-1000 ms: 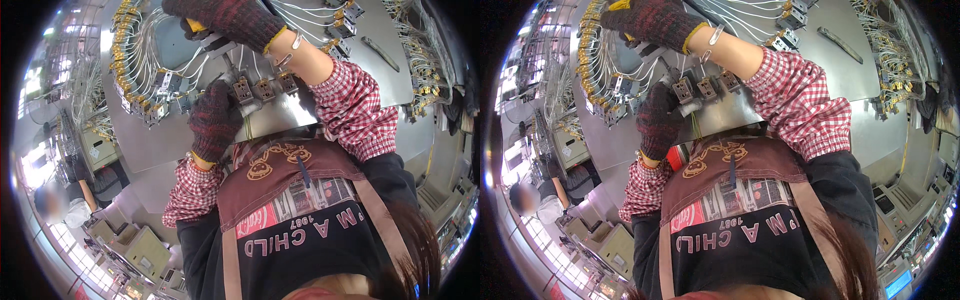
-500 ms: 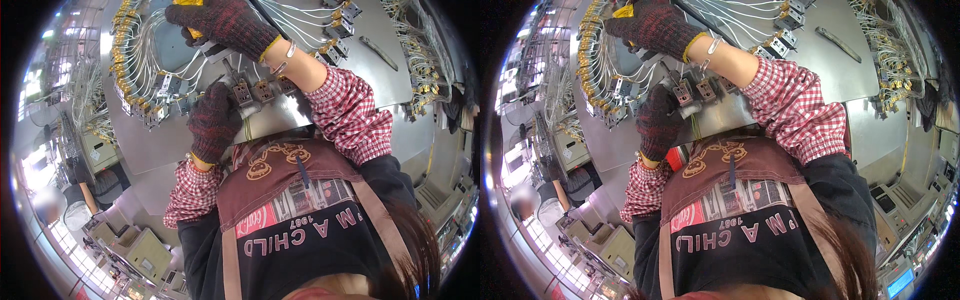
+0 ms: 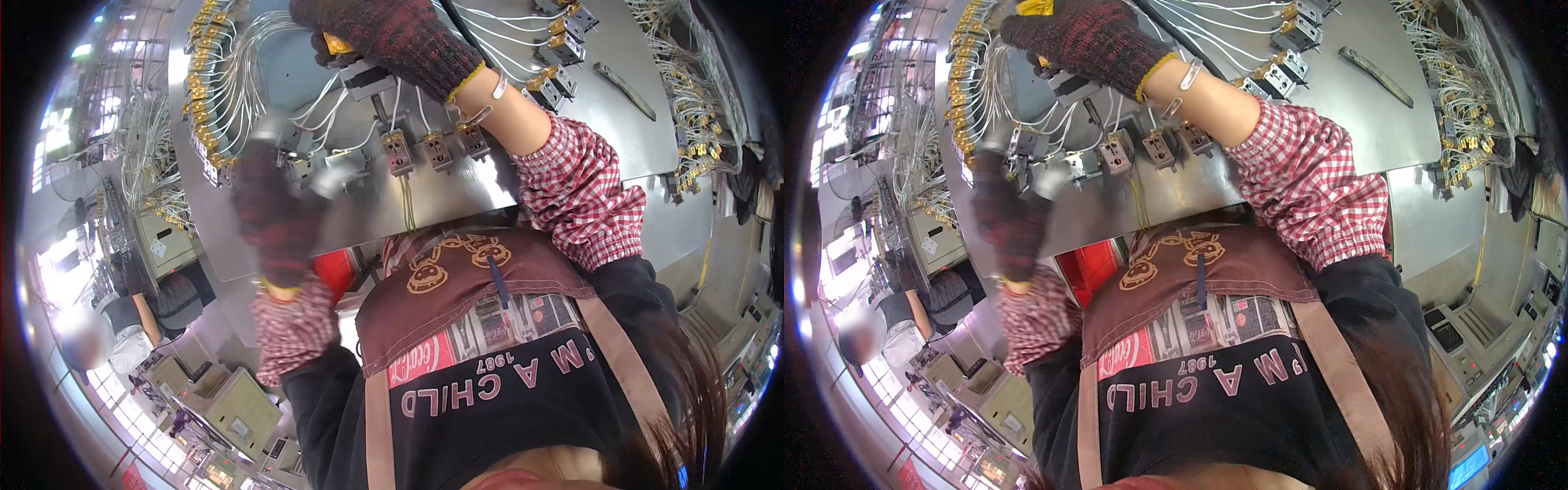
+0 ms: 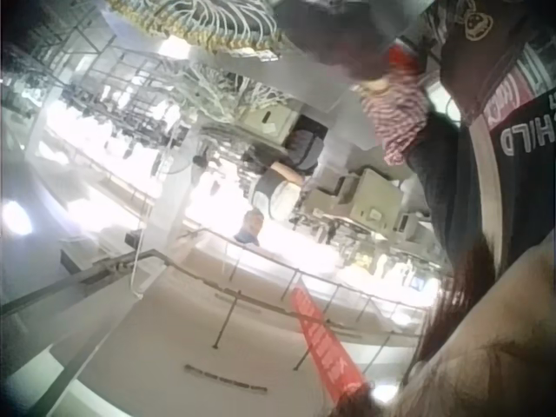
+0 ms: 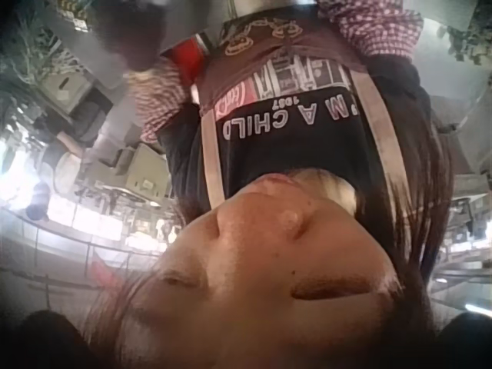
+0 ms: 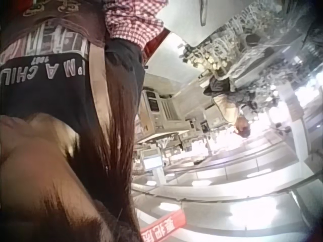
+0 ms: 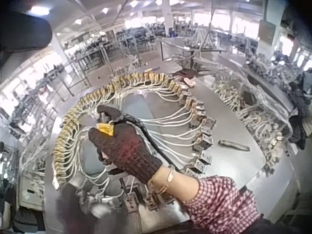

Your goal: The person grinds metal switch components with a power tool, scrapes them using a hand tool, applies glue from a tube onto each component, and lifts the wired assembly.

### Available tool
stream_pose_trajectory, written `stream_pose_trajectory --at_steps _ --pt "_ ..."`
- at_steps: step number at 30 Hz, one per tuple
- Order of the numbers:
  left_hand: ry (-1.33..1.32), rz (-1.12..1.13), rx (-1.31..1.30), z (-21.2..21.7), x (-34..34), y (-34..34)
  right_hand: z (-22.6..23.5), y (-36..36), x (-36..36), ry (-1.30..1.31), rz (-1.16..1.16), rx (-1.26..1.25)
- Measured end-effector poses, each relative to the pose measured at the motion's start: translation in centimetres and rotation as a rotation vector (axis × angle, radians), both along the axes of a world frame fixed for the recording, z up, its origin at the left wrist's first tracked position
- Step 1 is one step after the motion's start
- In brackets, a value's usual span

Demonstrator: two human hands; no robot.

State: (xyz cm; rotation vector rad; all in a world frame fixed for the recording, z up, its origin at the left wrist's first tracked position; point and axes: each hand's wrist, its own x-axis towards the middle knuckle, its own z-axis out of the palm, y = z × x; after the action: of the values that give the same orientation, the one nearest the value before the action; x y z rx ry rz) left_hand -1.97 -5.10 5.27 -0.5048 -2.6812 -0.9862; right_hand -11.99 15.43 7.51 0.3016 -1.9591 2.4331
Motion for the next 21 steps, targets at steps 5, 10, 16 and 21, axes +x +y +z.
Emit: stream_pose_trajectory --at_steps 5,10,16,21 --pt "-0.187 -0.114 -0.289 1.1 -5.8 -5.8 0.8 0.2 0.8 0.003 -0.022 0.112" --pt "-0.542 -0.436 -0.288 0.8 -10.0 -7.4 -1.0 -0.8 -0.6 0.026 -0.018 -0.010" --pt "-0.708 -0.544 -0.185 1.4 -10.9 -7.9 -1.4 -1.3 0.0 0.102 -0.094 0.038" --pt "-0.898 -0.337 0.505 3.0 -4.0 -1.7 -0.9 -1.0 0.1 0.367 -0.237 0.126"
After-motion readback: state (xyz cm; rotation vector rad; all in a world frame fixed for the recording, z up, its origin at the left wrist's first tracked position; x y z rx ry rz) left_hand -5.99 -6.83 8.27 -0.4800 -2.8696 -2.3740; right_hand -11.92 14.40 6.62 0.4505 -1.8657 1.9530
